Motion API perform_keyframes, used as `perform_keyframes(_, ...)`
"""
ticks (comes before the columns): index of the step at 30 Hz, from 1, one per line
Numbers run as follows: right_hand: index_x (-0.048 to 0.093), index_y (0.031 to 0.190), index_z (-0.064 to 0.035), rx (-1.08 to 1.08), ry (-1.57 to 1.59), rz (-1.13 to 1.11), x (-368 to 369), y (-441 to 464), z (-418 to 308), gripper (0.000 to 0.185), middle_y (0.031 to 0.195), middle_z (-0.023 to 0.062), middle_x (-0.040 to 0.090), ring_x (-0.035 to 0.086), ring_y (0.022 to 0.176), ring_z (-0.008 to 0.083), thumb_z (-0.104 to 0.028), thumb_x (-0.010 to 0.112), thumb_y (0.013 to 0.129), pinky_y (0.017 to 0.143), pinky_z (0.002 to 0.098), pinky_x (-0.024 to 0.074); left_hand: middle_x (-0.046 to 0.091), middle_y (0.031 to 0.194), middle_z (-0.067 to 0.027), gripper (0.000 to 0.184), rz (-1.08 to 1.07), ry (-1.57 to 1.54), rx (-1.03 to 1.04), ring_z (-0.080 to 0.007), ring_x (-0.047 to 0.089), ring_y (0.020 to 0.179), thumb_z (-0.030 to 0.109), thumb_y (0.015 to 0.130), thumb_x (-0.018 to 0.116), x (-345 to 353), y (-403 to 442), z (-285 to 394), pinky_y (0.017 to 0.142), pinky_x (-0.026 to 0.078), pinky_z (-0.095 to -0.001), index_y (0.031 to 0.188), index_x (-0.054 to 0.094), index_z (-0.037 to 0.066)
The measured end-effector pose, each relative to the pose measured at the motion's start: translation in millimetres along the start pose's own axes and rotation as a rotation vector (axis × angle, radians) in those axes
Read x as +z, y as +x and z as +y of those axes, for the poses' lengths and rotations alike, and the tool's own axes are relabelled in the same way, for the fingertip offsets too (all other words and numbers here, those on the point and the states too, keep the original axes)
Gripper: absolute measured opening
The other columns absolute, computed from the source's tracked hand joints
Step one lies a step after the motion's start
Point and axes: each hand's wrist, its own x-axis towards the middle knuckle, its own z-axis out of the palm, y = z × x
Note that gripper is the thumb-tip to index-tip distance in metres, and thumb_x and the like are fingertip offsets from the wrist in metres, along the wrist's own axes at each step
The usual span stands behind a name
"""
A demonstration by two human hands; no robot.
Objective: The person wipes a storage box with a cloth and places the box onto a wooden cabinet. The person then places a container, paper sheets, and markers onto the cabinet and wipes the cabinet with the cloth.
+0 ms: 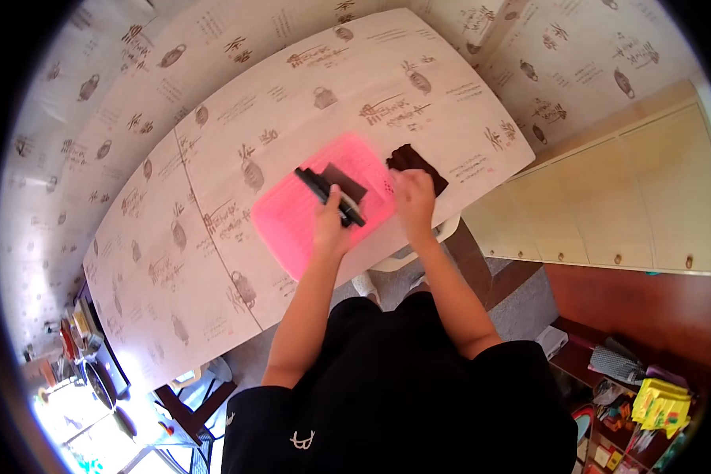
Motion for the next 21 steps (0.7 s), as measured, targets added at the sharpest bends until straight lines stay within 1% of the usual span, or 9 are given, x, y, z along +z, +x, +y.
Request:
perform_keyframes(1,0.067,0.107,0.0003,0.248,0.041,-0.01,-4.6,4.7,20.6,0.028,0.102,0.0136,0.06,0.054,0.094,0.0349,-0.019,0.067,0.087,0.084,0.0446,0.0445,0.053,0.077,-0.0061,0.019,0.025,-0.04,0.008,-0.0204,0.056,0.067,0.021,0.099,0.056,2.9,-2.0,5.0,0.076,0.058,-0.0429,0.09,0.05,0.006)
perform_keyframes(2,0.067,0.107,0.0003,0.249,0.034,0.005,2.1,-0.9,42.2,0.028,0.102,0.0136,0.06,0.054,0.094,0.0349,-0.019,0.067,0.087,0.084,0.0446,0.0445,0.052,0.076,-0.0065,0.02,0.05,-0.077,0.016,-0.0206,0.056,0.066,0.021,0.099,0.057,5.5,-3.8,8.9,0.077,0.059,-0.0462,0.089,0.049,0.006)
perform_keyframes(5,0.054,0.123,0.0033,0.347,-0.57,-0.206,17.3,-20.1,96.5,0.061,0.108,0.0206,0.058,0.052,0.107,0.0361,-0.034,0.075,0.08,0.086,0.0455,0.0466,0.053,0.079,-0.0053,0.018,-0.023,-0.089,-0.023,-0.0202,0.057,0.07,0.021,0.099,0.057,9.7,-6.2,5.2,0.086,0.056,-0.0509,0.092,0.051,0.006)
perform_keyframes(7,0.06,0.12,-0.0036,0.511,-0.609,-0.365,12.7,-17.9,96.1,0.054,0.108,0.0181,0.064,0.06,0.1,0.0372,-0.032,0.076,0.077,0.086,0.0466,0.0483,0.055,0.083,-0.0042,0.016,-0.073,-0.086,-0.041,-0.0196,0.058,0.076,0.021,0.099,0.057,15.7,-10.9,-3.7,0.087,0.055,-0.0516,0.096,0.053,0.006)
perform_keyframes(8,0.067,0.112,-0.007,0.617,-0.514,-0.467,12.8,-16.2,104.1,0.049,0.1,0.016,0.069,0.065,0.095,0.0354,-0.028,0.077,0.07,0.083,0.0461,0.0509,0.056,0.086,-0.0036,0.015,-0.087,-0.081,-0.054,-0.0193,0.059,0.078,0.022,0.099,0.058,22.0,-11.0,-8.6,0.088,0.055,-0.0517,0.098,0.054,0.007)
perform_keyframes(11,0.074,0.094,-0.0051,0.969,-0.108,-0.306,-33.4,-5.3,108.2,0.038,0.091,0.0182,0.07,0.068,0.09,0.0308,-0.026,0.075,0.062,0.077,0.0383,0.0544,0.057,0.09,-0.0034,0.017,-0.158,-0.028,-0.091,-0.0188,0.059,0.083,0.024,0.099,0.058,39.2,-11.3,-21.9,0.091,0.053,-0.0508,0.102,0.055,0.007)
perform_keyframes(14,0.067,0.104,-0.0046,1.174,0.65,0.029,-101.4,-14.5,154.4,0.037,0.094,0.0106,0.068,0.066,0.086,0.0209,-0.019,0.073,0.07,0.075,0.0354,0.0536,0.058,0.096,-0.0046,0.021,-0.192,-0.017,-0.12,-0.0188,0.06,0.089,0.027,0.099,0.057,72.2,-11.6,-33.4,0.095,0.052,-0.0496,0.108,0.055,0.007)
perform_keyframes(19,0.056,0.11,-0.0037,0.606,0.674,0.524,-291.4,39.2,142.2,0.028,0.097,0.0058,0.063,0.06,0.09,0.0135,-0.007,0.065,0.083,0.079,0.0282,0.0492,0.058,0.103,-0.0039,0.025,-0.274,0.102,-0.177,-0.0192,0.06,0.093,0.028,0.099,0.057,175.6,-22.4,-79.4,0.095,0.053,-0.049,0.114,0.053,0.008)
perform_keyframes(21,0.055,0.109,-0.003,0.397,0.276,0.638,-376.1,66.5,133.3,0.027,0.094,0.0057,0.062,0.058,0.085,0.014,-0.007,0.064,0.084,0.076,0.0282,0.0474,0.06,0.098,-0.0037,0.023,-0.388,0.115,-0.196,-0.0187,0.061,0.09,0.028,0.098,0.058,219.2,-29.8,-105.9,0.095,0.053,-0.0489,0.11,0.055,0.008)
